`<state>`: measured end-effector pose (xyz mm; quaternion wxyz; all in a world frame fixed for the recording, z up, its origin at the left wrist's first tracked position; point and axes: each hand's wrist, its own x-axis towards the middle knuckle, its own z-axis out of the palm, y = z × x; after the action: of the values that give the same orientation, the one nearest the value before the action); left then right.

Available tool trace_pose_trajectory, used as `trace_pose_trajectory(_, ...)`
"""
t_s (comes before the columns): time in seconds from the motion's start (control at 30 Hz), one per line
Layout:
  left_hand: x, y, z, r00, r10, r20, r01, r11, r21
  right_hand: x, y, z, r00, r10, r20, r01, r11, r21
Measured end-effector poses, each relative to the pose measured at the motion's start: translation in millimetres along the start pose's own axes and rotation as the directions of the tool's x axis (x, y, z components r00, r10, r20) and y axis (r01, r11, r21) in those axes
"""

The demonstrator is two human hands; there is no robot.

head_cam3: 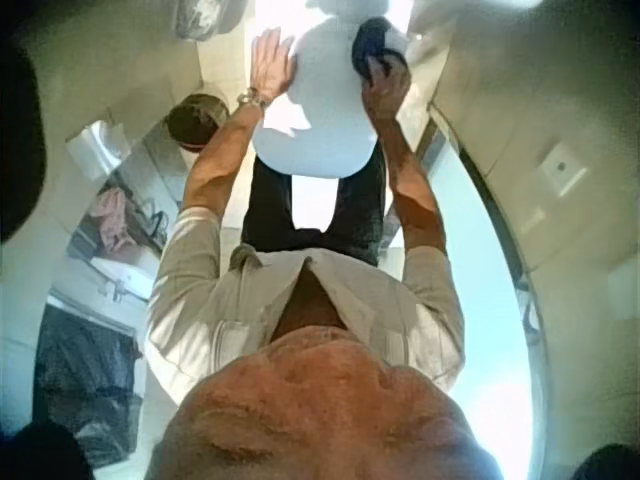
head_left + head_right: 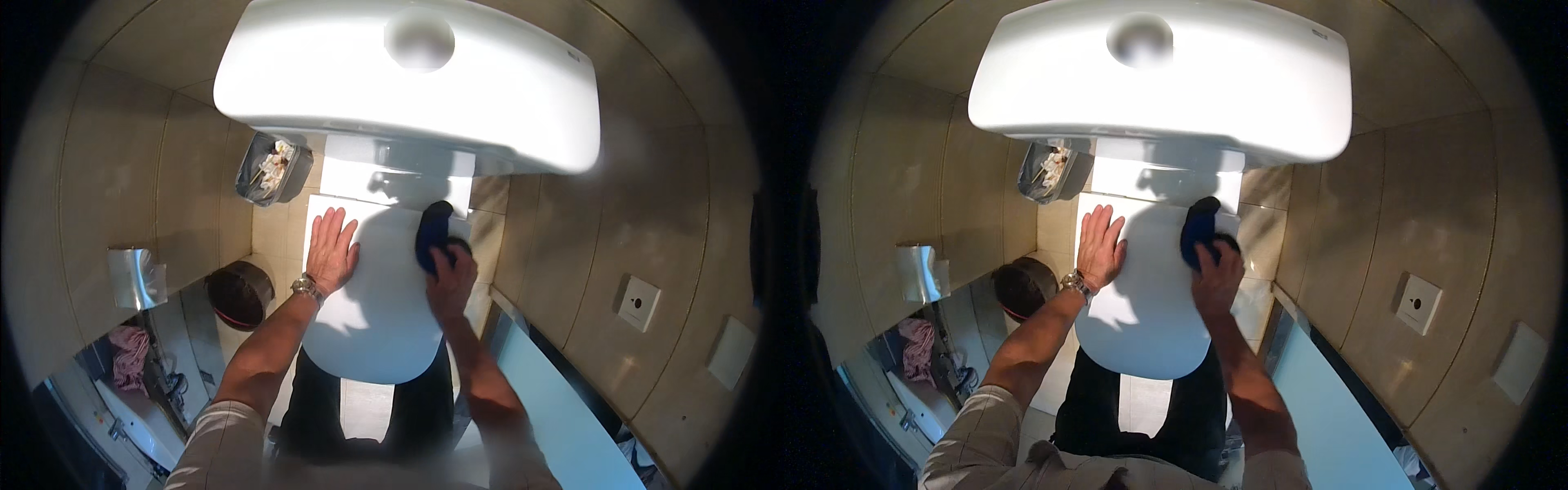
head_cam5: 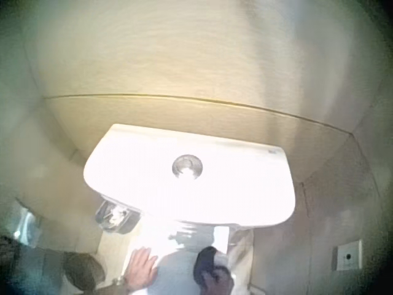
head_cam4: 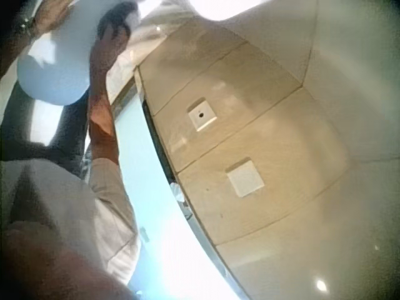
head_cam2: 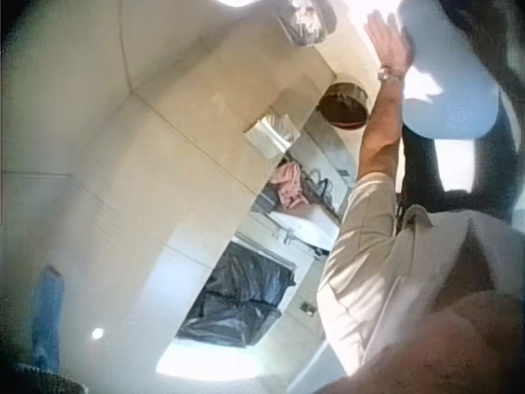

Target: The person washes a blue cloth in the sink, then wipes the tiled wall, the toilet tank, and the toilet seat with the cloth. The person returns to the sink to wash a red and white striped cloth under running water.

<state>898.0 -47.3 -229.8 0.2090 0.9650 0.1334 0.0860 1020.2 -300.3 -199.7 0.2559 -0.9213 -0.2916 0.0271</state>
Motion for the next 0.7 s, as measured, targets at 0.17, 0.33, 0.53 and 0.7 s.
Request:
trace_pose_trajectory(0.17, -53.4, 26.8, -8.3, 0.956, -0.287, 0.058, 0.278, 0.953, 0.121, -115.9, -28.9, -4.9, 0.985, 0.013, 0.173, -0.035, 0.991, 0.126)
trace_pose_trajectory(0.33, -152.3, 56.8, -14.0, 0.68, -0.733, -0.013, 0.715, 0.667, -0.21, -204.7, -43.8, -11.9, 0.967, 0.191, 0.168, -0.221, 0.958, 0.182)
trace_pose_trajectory(0.53, -210.3, 64.3, -18.8, 0.64, -0.768, 0.035, 0.683, 0.547, -0.484, -262.7, -30.8, 3.5, 0.659, 0.74, 0.135, -0.74, 0.605, 0.294)
trace_pose_trajectory(0.7, -225.6, 49.8, -16.5, 0.553, -0.809, 0.199, 0.766, 0.4, -0.503, -290.3, -39.6, 3.8, 0.417, 0.745, 0.52, -0.876, 0.179, 0.447)
